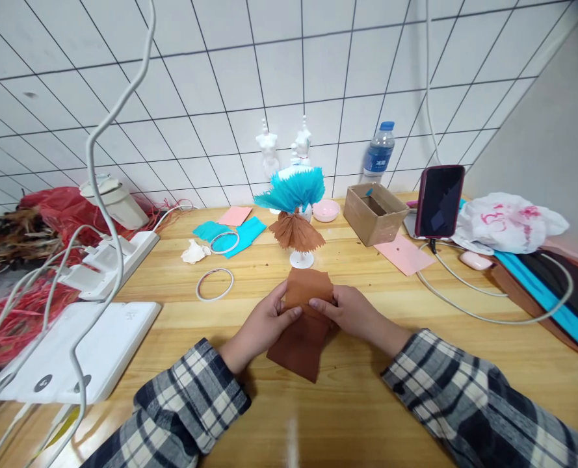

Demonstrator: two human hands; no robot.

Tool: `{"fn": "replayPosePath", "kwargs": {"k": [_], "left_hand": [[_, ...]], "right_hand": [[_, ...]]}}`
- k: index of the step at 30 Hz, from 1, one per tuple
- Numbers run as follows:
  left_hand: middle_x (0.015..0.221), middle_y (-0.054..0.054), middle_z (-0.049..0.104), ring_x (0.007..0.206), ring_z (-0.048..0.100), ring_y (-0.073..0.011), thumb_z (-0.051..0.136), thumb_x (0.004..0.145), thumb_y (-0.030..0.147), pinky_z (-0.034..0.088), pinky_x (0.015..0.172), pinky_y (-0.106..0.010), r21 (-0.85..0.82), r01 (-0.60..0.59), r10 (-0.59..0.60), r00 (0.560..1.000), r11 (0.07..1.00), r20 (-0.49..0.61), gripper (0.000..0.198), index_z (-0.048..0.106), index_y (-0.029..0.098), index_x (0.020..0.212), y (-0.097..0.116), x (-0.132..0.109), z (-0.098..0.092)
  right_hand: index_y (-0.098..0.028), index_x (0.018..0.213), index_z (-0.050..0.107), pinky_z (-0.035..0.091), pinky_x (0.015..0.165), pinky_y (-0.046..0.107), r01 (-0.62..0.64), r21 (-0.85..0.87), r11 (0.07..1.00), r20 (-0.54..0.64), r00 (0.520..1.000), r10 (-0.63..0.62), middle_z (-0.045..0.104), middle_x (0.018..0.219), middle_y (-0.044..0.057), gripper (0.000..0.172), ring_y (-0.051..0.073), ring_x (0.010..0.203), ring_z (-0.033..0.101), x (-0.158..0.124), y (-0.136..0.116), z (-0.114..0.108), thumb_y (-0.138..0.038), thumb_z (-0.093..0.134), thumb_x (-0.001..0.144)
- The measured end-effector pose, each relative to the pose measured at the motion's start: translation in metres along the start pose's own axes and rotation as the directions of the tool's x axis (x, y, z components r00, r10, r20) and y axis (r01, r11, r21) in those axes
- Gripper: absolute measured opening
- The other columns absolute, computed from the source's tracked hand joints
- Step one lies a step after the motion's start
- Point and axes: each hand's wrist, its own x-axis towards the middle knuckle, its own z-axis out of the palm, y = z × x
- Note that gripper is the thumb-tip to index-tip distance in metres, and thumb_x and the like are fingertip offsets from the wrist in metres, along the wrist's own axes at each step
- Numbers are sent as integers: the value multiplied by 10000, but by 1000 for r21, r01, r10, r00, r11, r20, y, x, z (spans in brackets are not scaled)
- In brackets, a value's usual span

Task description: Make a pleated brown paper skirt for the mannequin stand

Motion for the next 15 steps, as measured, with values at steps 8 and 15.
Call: {"fn": "replayPosePath", "kwargs": {"k": [8,15], "left_hand": [[1263,-116,635,1087,642,-280,706,794,303,531,887,-371,29,-2,4,999,1000,-49,624,439,205,1350,-2,0,1],[1318,-125,595,1173,587,-279,625,864,297,481,978,-397,4,-43,43,999,999,-29,502,466,189,1328,-4,0,0]], "right_hand": [[-168,740,587,309,543,246,29,46,999,-7,1000,-29,597,673,14,483,135,595,485,-2,-3,0,-613,453,873],[-169,789,623,341,564,248,36,112,993,-26,999,-33,667,760,25,423,161,667,560,-2,-4,-2,-549,466,890]]}}
